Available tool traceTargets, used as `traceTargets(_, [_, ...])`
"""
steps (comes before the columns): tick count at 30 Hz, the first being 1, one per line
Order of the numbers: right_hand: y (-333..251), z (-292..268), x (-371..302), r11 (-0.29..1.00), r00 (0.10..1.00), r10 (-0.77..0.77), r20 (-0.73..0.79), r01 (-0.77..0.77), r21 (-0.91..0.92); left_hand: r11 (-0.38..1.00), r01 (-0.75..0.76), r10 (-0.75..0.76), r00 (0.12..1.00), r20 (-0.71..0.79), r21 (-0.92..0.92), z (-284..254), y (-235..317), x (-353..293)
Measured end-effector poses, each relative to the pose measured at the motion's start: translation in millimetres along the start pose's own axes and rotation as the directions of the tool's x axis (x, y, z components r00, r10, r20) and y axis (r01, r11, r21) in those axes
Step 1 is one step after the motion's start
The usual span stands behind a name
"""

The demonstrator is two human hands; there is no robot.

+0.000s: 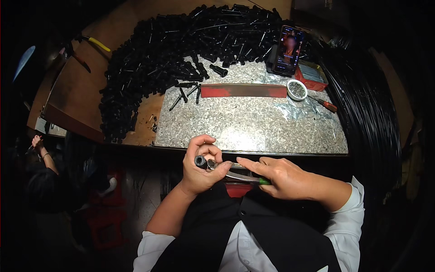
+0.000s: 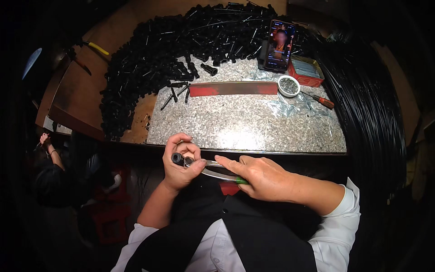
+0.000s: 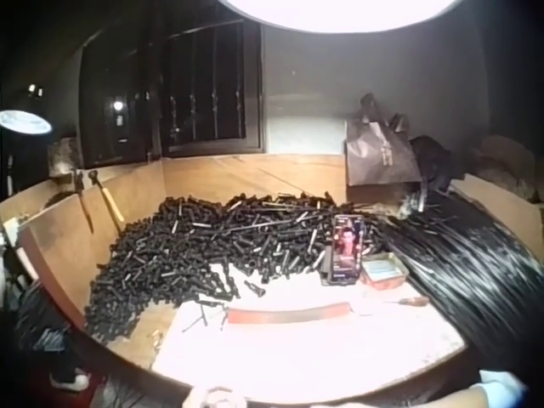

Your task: Assembling bundles of wires into connectors and securing them using tools.

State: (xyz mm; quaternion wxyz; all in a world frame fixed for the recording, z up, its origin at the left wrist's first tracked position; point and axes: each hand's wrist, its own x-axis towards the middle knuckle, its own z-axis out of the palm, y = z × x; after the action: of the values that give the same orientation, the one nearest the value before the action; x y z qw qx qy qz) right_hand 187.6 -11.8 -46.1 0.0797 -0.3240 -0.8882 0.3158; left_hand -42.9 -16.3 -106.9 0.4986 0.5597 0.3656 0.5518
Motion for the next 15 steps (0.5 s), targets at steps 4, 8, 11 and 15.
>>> traceTargets(4, [8, -5, -4, 0.998, 0.998, 0.040, -0.049, -0.037, 0.056, 0.999, -0.046, 0.045, 0.997, -0.065, -0.014, -4, -4, 2])
traceTargets(8, [42, -13, -7, 0.963, 0.958, 0.170, -0.230, -0.211, -0.165, 0.972, -0.233, 0.222, 0.950, -0.218, -0.022, -21, -2, 10])
traceTargets(11, [77, -12, 1, 0.871, 0.903, 0.261, -0.342, -0.373, -0.320, 0.885, -0.400, 0.452, 0.860, -0.236, 0.239, -50, 37, 14])
traceTargets(15, [105, -6, 3, 0.849, 0.865, 0.151, -0.479, -0.362, -0.386, 0.846, -0.523, 0.479, 0.832, -0.280, -0.108, -94, 139, -4])
